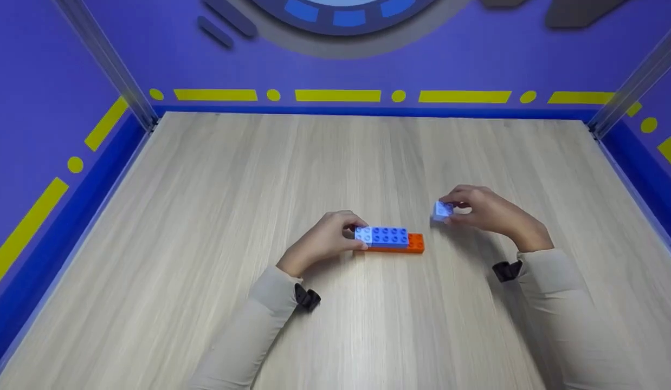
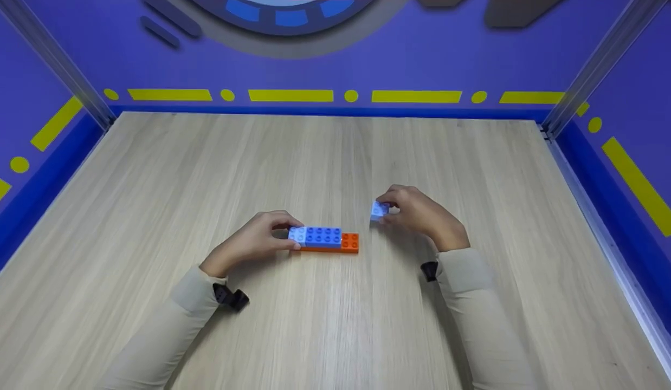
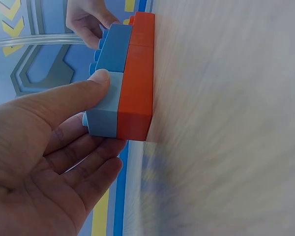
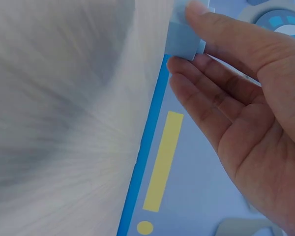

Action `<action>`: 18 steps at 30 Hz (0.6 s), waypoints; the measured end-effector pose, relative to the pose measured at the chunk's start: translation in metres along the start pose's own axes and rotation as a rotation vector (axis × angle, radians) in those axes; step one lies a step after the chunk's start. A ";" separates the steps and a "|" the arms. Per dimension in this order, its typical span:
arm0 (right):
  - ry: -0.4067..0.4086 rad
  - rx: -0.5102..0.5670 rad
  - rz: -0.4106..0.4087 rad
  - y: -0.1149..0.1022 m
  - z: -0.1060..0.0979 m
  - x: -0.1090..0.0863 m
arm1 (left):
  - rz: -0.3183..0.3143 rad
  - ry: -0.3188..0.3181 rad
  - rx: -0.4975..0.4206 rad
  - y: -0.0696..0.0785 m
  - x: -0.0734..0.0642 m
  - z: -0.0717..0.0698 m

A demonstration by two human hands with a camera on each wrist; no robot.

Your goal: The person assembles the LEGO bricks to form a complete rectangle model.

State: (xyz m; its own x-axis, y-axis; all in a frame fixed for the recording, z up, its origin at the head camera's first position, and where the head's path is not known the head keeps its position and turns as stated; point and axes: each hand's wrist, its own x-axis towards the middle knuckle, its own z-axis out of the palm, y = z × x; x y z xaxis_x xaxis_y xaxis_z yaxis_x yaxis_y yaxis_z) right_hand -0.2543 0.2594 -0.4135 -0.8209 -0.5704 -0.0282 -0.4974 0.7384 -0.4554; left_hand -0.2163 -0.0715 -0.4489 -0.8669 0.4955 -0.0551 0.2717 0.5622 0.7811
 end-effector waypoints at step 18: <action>-0.010 0.011 -0.056 -0.019 0.007 0.001 | 0.002 0.001 0.005 0.000 0.000 0.000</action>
State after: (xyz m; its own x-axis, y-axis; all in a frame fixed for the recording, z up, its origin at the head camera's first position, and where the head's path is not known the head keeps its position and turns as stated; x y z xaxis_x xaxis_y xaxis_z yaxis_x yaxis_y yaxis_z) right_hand -0.2440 0.2425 -0.4113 -0.7890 -0.6144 -0.0108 -0.5396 0.7011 -0.4661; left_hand -0.2163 -0.0717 -0.4489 -0.8668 0.4960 -0.0523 0.2758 0.5641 0.7782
